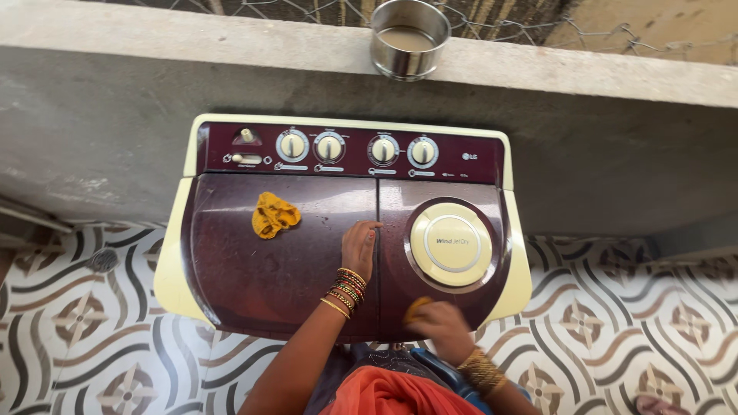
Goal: The person wipes the top surface of a washing machine using a yellow cloth. They repeatedly dip the cloth into a metal cup containing liquid and continue wiping the control panel and lid area.
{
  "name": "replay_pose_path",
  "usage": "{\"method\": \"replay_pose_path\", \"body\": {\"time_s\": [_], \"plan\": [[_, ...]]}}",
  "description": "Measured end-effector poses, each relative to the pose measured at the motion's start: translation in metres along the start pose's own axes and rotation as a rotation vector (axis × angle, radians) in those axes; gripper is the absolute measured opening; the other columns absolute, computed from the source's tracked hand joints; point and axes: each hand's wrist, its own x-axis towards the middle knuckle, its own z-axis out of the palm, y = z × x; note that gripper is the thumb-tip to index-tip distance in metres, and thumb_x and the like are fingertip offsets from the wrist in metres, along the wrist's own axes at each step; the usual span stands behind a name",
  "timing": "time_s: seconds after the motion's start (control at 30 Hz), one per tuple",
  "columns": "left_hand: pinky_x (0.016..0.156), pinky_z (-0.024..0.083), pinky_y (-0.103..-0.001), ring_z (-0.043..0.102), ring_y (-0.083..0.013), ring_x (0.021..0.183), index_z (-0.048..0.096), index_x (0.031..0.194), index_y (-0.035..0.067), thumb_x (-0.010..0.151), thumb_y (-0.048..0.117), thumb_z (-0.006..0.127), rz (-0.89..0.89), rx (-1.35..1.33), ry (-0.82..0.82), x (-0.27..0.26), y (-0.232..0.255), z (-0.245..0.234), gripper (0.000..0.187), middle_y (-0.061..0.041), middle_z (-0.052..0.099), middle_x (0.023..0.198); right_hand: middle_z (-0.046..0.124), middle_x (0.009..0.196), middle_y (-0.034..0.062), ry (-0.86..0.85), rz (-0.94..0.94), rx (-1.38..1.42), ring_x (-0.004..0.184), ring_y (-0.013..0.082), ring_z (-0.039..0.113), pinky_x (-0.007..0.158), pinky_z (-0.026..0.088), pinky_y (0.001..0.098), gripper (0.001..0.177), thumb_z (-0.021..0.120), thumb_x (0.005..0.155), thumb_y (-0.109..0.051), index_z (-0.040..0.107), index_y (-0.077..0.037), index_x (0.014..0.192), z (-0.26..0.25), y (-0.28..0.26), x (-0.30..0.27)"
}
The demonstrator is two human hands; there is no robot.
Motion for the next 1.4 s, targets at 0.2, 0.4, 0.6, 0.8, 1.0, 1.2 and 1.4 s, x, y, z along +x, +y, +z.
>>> {"method": "replay_pose_path", "body": {"time_s": [0.2,0.4,0.6,0.8,1.0,1.2,1.4], "plan": [[0.106,0.037,-0.046,0.062,-0.0302,0.108,0.07,0.105,0.009,0.107,0.049,0.03,0.011,0.111,-0.084,0.004,-0.004,0.003,0.057,-0.009,0.07,0.107,0.067,0.106,0.0067,0.332,0.989,0.162,0.088,0.0224,0.072,0.08,0.061,0.0383,0.02,0.071,0.09,-0.017,0.074,-0.016,0.109,-0.038,0.074,-0.073],[0.108,0.034,-0.046,0.062,-0.028,0.106,0.069,0.104,0.009,0.106,0.039,0.041,0.036,0.121,-0.139,0.002,-0.003,0.003,0.041,-0.008,0.069,0.104,0.067,0.111,0.0139,0.627,0.823,-0.133,0.103,0.032,0.066,0.092,0.054,0.0442,0.026,0.07,0.094,-0.019,0.07,-0.008,0.118,0.004,0.035,-0.033],[0.111,0.032,-0.048,0.059,-0.0249,0.118,0.068,0.109,0.013,0.089,0.032,0.067,0.128,0.308,-0.196,-0.002,-0.011,0.014,0.028,-0.005,0.067,0.118,0.064,0.107,0.0178,0.337,0.44,-0.099,0.095,0.0338,0.063,0.082,0.054,0.0446,0.034,0.068,0.091,-0.018,0.068,-0.003,0.122,0.049,-0.059,0.02],[0.117,0.024,-0.055,0.045,-0.0291,0.14,0.064,0.119,0.012,0.085,0.034,0.071,0.142,0.439,-0.273,-0.004,-0.021,0.02,0.042,-0.008,0.059,0.136,0.069,0.105,0.0095,0.075,0.281,-0.168,0.088,0.021,0.064,0.074,0.055,0.0365,0.024,0.07,0.093,-0.013,0.071,-0.011,0.117,0.041,-0.057,-0.005],[0.118,0.022,-0.057,0.04,-0.0297,0.143,0.064,0.122,0.011,0.084,0.034,0.072,0.13,0.45,-0.31,-0.005,-0.024,0.023,0.045,-0.01,0.056,0.139,0.068,0.107,0.0138,0.499,0.72,-0.101,0.098,0.0267,0.068,0.083,0.059,0.0382,0.028,0.073,0.086,-0.01,0.071,-0.009,0.114,0.007,0.001,-0.062],[0.117,0.019,-0.06,0.037,-0.0317,0.145,0.062,0.124,0.012,0.084,0.035,0.072,0.14,0.529,-0.34,-0.004,-0.021,0.026,0.048,-0.012,0.053,0.143,0.069,0.108,0.0141,0.676,0.751,-0.138,0.106,0.0293,0.065,0.093,0.054,0.0444,0.025,0.073,0.085,-0.009,0.072,-0.009,0.11,0.022,0.004,-0.051],[0.117,0.021,-0.061,0.038,-0.0311,0.145,0.061,0.124,0.011,0.084,0.039,0.071,0.153,0.572,-0.338,-0.004,-0.011,0.025,0.05,-0.011,0.052,0.143,0.066,0.102,0.0091,0.177,0.135,0.115,0.091,0.0239,0.059,0.079,0.05,0.0378,0.025,0.07,0.083,-0.006,0.078,-0.013,0.106,0.054,-0.069,-0.004]]}}
